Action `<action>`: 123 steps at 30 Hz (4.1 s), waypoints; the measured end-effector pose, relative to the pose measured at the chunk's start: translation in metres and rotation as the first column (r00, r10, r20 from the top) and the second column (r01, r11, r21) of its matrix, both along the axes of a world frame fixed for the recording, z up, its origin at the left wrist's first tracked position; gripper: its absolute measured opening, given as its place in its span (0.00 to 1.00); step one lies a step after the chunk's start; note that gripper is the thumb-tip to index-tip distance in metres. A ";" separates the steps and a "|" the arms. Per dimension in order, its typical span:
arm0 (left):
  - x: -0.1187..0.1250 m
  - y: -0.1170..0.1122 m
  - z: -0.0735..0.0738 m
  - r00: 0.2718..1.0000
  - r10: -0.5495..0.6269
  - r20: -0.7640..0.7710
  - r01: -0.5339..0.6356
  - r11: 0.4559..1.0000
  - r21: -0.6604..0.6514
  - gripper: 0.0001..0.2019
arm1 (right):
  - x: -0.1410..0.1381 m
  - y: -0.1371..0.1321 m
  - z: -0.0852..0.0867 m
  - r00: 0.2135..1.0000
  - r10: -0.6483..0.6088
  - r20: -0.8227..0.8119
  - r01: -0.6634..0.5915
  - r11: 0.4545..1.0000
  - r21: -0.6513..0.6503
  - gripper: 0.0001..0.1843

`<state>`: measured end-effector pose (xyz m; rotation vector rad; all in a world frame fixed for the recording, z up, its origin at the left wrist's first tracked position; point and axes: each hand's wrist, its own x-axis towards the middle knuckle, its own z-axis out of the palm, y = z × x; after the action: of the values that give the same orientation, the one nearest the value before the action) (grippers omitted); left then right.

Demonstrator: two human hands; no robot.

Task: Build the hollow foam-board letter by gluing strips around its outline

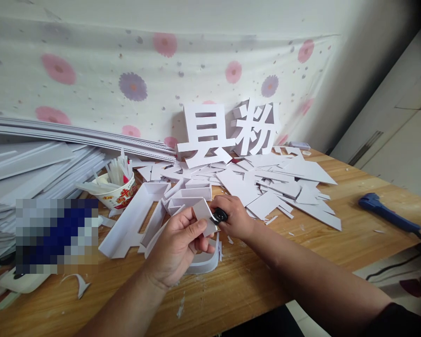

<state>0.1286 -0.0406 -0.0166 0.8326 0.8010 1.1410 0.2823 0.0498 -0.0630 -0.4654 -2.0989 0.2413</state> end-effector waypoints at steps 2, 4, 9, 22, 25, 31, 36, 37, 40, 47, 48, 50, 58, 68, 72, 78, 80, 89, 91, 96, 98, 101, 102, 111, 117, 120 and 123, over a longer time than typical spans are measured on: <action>0.000 0.000 0.000 1.000 -0.003 0.006 0.003 1.000 0.000 0.13 | 0.000 0.000 0.000 1.000 -0.004 0.003 0.004 1.000 -0.007 0.02; -0.001 -0.001 0.000 1.000 -0.010 0.016 0.010 1.000 0.000 0.13 | -0.001 0.000 -0.001 1.000 -0.013 0.007 0.013 1.000 -0.019 0.01; 0.004 -0.005 -0.003 0.998 -0.060 0.023 0.059 0.998 0.017 0.12 | 0.001 0.003 -0.001 0.997 -0.071 0.007 0.072 0.993 -0.088 0.02; 0.003 -0.002 -0.008 1.000 0.005 0.010 -0.005 1.000 0.020 0.11 | 0.000 0.001 0.000 0.997 -0.054 -0.051 0.049 0.994 -0.096 0.01; 0.003 -0.002 -0.008 1.000 0.014 0.027 -0.015 1.000 0.018 0.11 | 0.000 -0.003 0.002 1.000 -0.005 -0.019 0.003 0.998 -0.068 0.02; 0.003 -0.003 -0.005 1.000 0.002 0.011 -0.003 1.000 0.014 0.12 | 0.001 -0.004 0.005 1.000 0.013 -0.005 -0.013 0.999 -0.052 0.02; 0.002 -0.004 -0.003 1.000 -0.027 0.004 0.027 0.999 0.025 0.12 | 0.002 -0.003 0.004 1.000 -0.022 0.008 0.023 0.998 -0.067 0.02; 0.003 -0.004 -0.003 1.000 -0.029 0.005 0.029 0.999 0.027 0.12 | 0.002 -0.003 0.003 0.999 -0.035 0.007 0.035 0.997 -0.075 0.02; 0.005 -0.007 -0.004 0.998 -0.057 0.005 0.057 0.998 0.030 0.12 | 0.002 0.001 0.000 0.996 -0.092 0.011 0.092 0.989 -0.118 0.02; 0.005 -0.002 -0.008 0.998 0.017 -0.059 -0.016 1.000 0.019 0.13 | 0.000 0.014 -0.005 0.934 -0.340 0.111 0.357 0.890 -0.284 0.03; 0.004 0.000 -0.008 0.995 0.065 -0.076 -0.064 0.998 0.019 0.13 | 0.002 0.016 -0.004 0.916 -0.373 0.145 0.400 0.865 -0.301 0.04; 0.000 0.005 -0.007 0.982 0.153 -0.108 -0.150 0.988 0.032 0.14 | 0.006 0.021 -0.001 0.880 -0.417 0.228 0.472 0.821 -0.320 0.04; -0.015 0.021 -0.013 0.899 0.371 -0.235 -0.330 0.924 0.195 0.10 | 0.014 0.024 0.003 0.787 -0.211 0.580 0.462 0.824 -0.327 0.09; -0.026 0.026 -0.010 0.695 0.345 -0.631 -0.123 0.922 0.368 0.07 | 0.000 0.017 -0.012 0.803 -0.076 0.592 0.330 0.883 -0.335 0.17; -0.025 0.026 -0.009 0.705 0.354 -0.615 -0.148 0.921 0.360 0.06 | 0.001 0.013 -0.003 0.883 -0.073 0.463 0.259 0.900 -0.351 0.15; -0.019 0.024 -0.007 0.790 0.423 -0.444 -0.311 0.900 0.305 0.11 | -0.001 0.001 0.008 0.920 0.299 -0.252 -0.375 0.493 -0.785 0.09; -0.018 0.023 -0.007 0.807 0.394 -0.441 -0.288 0.913 0.288 0.12 | -0.003 -0.003 0.008 0.891 0.264 -0.369 -0.449 0.399 -0.799 0.14; -0.025 0.024 -0.012 0.551 0.513 -0.659 -0.122 0.830 0.544 0.06 | 0.002 0.000 0.017 0.947 0.067 -0.314 -0.304 0.501 -0.810 0.20; -0.025 0.025 -0.010 0.521 0.482 -0.705 -0.046 0.840 0.540 0.04 | 0.005 0.000 0.019 0.965 0.112 -0.239 -0.262 0.522 -0.812 0.19; -0.022 0.026 -0.013 0.455 0.326 -0.829 0.100 0.906 0.411 0.04 | 0.009 -0.005 0.022 0.985 0.148 -0.090 -0.163 0.623 -0.765 0.15; -0.022 0.026 -0.016 0.392 0.257 -0.883 0.181 0.920 0.347 0.03 | 0.008 -0.007 0.022 0.991 0.128 0.028 -0.070 0.700 -0.711 0.13; -0.023 0.027 -0.022 0.317 0.223 -0.922 0.244 0.920 0.306 0.05 | 0.006 -0.011 0.021 0.974 0.111 0.197 0.042 0.766 -0.641 0.13; -0.023 0.028 -0.024 0.303 0.218 -0.928 0.262 0.917 0.301 0.06 | 0.006 -0.011 0.020 0.963 0.120 0.240 0.061 0.774 -0.630 0.13; -0.024 0.028 -0.029 0.146 0.254 -0.956 0.298 0.910 0.287 0.05 | 0.021 -0.002 0.026 0.930 0.149 0.337 0.105 0.770 -0.629 0.10; -0.022 0.026 -0.024 0.153 0.156 -0.976 0.359 0.911 0.202 0.07 | 0.025 0.000 0.031 0.890 0.135 0.435 0.172 0.784 -0.597 0.10; -0.020 0.025 -0.020 0.118 0.131 -0.984 0.404 0.899 0.168 0.07 | 0.027 0.001 0.037 0.841 0.244 0.484 0.151 0.752 -0.642 0.10; -0.019 0.025 -0.019 0.103 0.147 -0.984 0.419 0.891 0.177 0.06 | 0.030 0.003 0.040 0.812 0.358 0.462 0.104 0.690 -0.716 0.15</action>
<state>0.1098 -0.0158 -0.0355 2.1658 1.5647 0.3504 0.3128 0.0524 -0.0228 -0.9423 -2.5851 1.1856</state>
